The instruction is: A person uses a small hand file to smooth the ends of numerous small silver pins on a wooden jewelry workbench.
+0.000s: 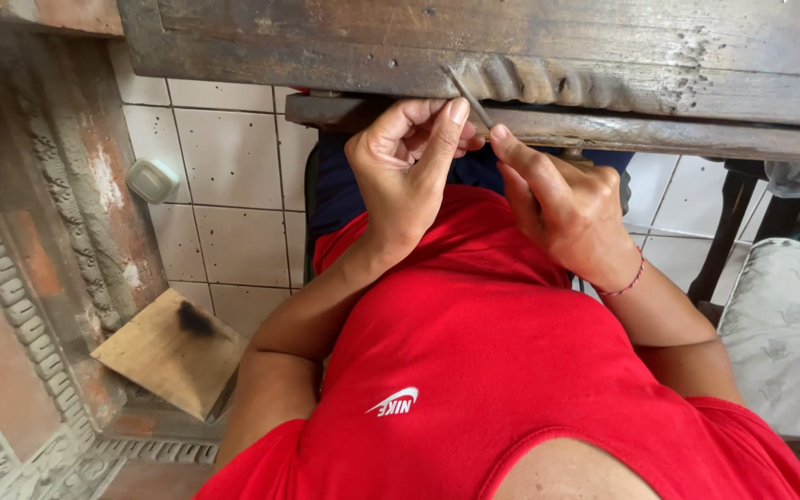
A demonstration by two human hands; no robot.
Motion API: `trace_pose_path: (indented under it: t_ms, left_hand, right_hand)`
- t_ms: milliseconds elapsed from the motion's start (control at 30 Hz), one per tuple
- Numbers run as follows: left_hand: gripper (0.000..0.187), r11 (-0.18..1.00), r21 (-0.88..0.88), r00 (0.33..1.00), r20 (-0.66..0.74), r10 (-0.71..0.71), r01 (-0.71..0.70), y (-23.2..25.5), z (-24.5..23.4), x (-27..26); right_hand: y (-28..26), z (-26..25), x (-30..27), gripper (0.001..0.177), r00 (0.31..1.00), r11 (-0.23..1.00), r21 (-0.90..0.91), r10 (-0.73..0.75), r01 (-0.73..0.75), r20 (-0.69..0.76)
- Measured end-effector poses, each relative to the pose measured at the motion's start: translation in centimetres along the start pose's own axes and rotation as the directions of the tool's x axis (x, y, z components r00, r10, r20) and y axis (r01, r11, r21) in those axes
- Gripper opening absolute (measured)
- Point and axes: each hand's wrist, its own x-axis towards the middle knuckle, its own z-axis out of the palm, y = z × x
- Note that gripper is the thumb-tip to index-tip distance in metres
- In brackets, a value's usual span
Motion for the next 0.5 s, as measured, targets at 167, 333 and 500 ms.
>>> trace_pose_path:
  t_ms: [167,333,500]
  left_hand:
    - [0.016,0.999,-0.005,0.999,-0.007,0.036,-0.036,0.0,0.2,-0.1]
    - [0.018,0.999,-0.040,1.000,-0.001,0.018,-0.018,-0.2,0.0,-0.2]
    - [0.020,1.000,-0.015,1.000,0.009,0.006,-0.006,-0.3,-0.1,-0.1]
  right_hand:
    - [-0.7,-2.0,3.7,0.033,0.999,0.991,0.125,0.035,-0.040,0.037]
    - [-0.5,-2.8,2.2,0.032,0.994,0.978,0.187,0.083,-0.096,0.078]
    - [-0.4,-2.5,0.4,0.035,0.989,0.965,0.239,0.085,-0.112,0.120]
